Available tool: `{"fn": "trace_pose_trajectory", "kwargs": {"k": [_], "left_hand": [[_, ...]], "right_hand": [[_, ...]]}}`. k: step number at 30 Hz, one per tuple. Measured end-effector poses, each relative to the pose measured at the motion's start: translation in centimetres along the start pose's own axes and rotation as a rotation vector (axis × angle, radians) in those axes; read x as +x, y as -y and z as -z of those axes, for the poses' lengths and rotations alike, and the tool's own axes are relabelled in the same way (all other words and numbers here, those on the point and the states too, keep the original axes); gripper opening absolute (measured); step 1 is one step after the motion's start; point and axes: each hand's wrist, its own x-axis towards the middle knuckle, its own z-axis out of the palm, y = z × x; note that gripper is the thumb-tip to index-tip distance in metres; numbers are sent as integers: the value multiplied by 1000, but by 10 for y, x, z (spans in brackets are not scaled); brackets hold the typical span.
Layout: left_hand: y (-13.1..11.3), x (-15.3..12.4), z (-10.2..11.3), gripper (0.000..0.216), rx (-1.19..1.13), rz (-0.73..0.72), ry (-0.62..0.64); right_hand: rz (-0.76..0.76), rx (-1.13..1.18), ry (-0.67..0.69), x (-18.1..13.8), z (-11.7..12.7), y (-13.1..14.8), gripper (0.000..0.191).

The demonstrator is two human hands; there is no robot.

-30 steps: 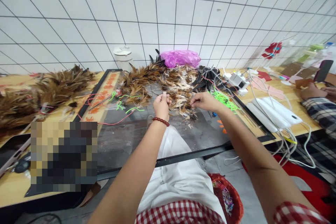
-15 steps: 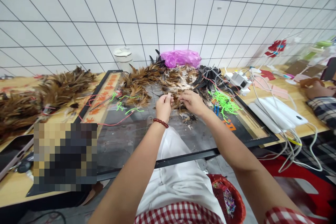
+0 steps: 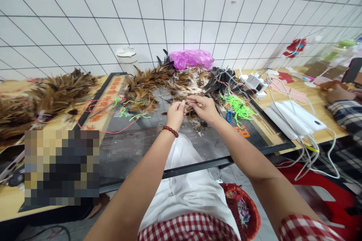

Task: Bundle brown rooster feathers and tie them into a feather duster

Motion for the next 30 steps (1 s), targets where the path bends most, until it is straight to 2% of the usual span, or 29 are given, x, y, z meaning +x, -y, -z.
{"fn": "trace_pose_trajectory", "kwargs": {"k": [4, 7, 11, 17, 26, 30], "left_hand": [[-2, 0, -1, 23, -54, 6, -62], [-3, 0, -1, 23, -69, -4, -46], [-2, -2, -1, 25, -48, -24, -4], [-2, -4, -2, 25, -38, 51, 41], [-2, -3, -2, 24, -51, 11, 79], [-8, -6, -3, 24, -95, 32, 96]], "right_hand": [[-25, 84, -59, 2, 2, 5, 30], [-46, 117, -57, 3, 3, 6, 32], [-18, 24, -8, 2, 4, 5, 34], [43, -105, -45, 3, 5, 8, 33], [67, -109, -84, 6, 10, 2, 31], [32, -11, 19, 10, 13, -1, 26]]}}
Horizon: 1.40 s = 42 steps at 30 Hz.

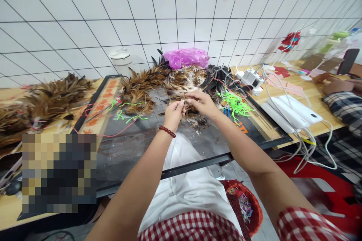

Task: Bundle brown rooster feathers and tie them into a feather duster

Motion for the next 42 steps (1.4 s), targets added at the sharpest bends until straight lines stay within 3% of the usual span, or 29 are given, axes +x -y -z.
{"fn": "trace_pose_trajectory", "kwargs": {"k": [6, 11, 17, 20, 26, 29, 32, 34, 37, 42], "left_hand": [[-6, -4, -1, 27, -14, 21, 89], [-5, -3, 1, 29, 47, -32, 169], [-6, -5, 1, 31, -25, 62, 260], [-5, -5, 0, 27, -10, 71, 278], [-2, 0, 2, 17, 37, 22, 127], [-3, 4, 5, 16, -69, -18, -27], [-4, 9, 9, 16, -142, -73, -181], [-3, 12, 11, 16, -167, -94, -235], [-1, 14, 12, 15, -162, -108, -282], [4, 15, 15, 16, -120, -131, -352]], "right_hand": [[-33, 183, 121, 1, -1, 5, 29], [-211, 529, 268, -1, 0, 10, 32], [-303, 613, 231, -2, 0, 10, 32], [-316, 515, 197, -2, -1, 8, 32], [-282, 277, 73, -1, -8, -1, 28], [-256, 0, 11, -2, -5, -12, 18], [-230, -370, 93, -5, 1, -25, 14], [-236, -474, 191, -6, 2, -31, 16], [-252, -404, 212, -5, 2, -35, 3], [-337, -189, -133, 0, 4, -34, 14]]}}
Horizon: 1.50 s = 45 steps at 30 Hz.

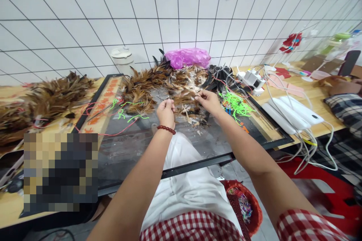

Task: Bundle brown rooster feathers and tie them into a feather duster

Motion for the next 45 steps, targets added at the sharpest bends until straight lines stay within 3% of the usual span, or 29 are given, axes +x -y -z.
{"fn": "trace_pose_trajectory", "kwargs": {"k": [4, 9, 15, 19, 21, 24, 27, 32, 36, 42, 45], "left_hand": [[2, 3, 1, 16, 8, -4, -39], [2, 4, 1, 17, 1, -23, -64], [1, 3, -1, 17, -19, -33, -65], [1, 3, -1, 18, -43, -25, -68], [1, 3, -1, 18, -47, -27, -63], [1, 3, -1, 18, -44, -33, -57], [0, 2, -2, 19, -45, -42, -51], [0, 2, -2, 19, -46, -49, -45], [1, 2, -3, 17, -40, -55, -46], [-6, -8, -5, 16, 176, -194, 138], [-10, -16, -6, 15, 296, -224, 258]], "right_hand": [[53, 34, -111, -1, 2, 3, 12], [83, 277, 58, -3, 4, 8, 23], [30, 209, -104, 2, 7, 0, 21], [58, 419, 14, 1, 12, 7, 38], [27, 533, 56, -1, 15, 13, 32], [-46, 534, -1, -1, 17, 17, 20], [-120, 502, 6, 0, 14, 14, 23], [-166, 672, 76, 1, 6, 8, 42], [-171, 740, 15, 1, 6, 13, 35], [-104, 734, 193, -10, 6, 32, 40], [-45, 714, 201, -15, 2, 38, 37]]}}
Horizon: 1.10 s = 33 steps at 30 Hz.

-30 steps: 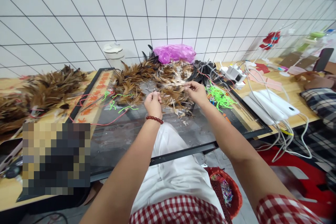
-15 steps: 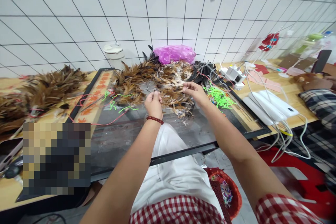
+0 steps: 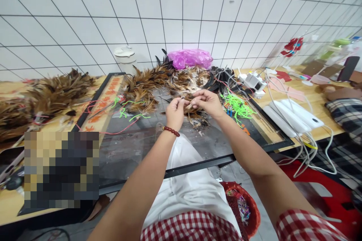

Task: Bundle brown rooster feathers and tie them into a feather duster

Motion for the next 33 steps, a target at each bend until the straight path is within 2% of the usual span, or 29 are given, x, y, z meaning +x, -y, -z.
{"fn": "trace_pose_trajectory", "kwargs": {"k": [6, 11, 14, 18, 23, 28, 31, 33], "left_hand": [[3, -3, -2, 18, -64, 77, 89], [4, -3, -3, 25, -141, 108, 216], [2, -3, -5, 25, -209, 128, 256], [1, -2, -6, 21, -275, 169, 190], [3, -1, -4, 22, -243, 167, 172], [1, -3, -4, 22, -198, 109, 201], [1, -4, -5, 22, -165, 96, 215], [2, -4, -4, 23, -133, 105, 181]], "right_hand": [[202, -310, -30, -3, -4, 1, 18], [357, -383, 13, -2, -2, 5, 12], [343, -418, -23, -1, 0, 6, 11], [337, -439, -112, 1, 4, 5, 14], [263, -408, -47, 1, 4, 2, 25], [321, -432, -47, 0, 3, 6, 25], [342, -448, 11, 0, 3, 10, 25], [334, -471, 59, -1, 3, 12, 28]]}}
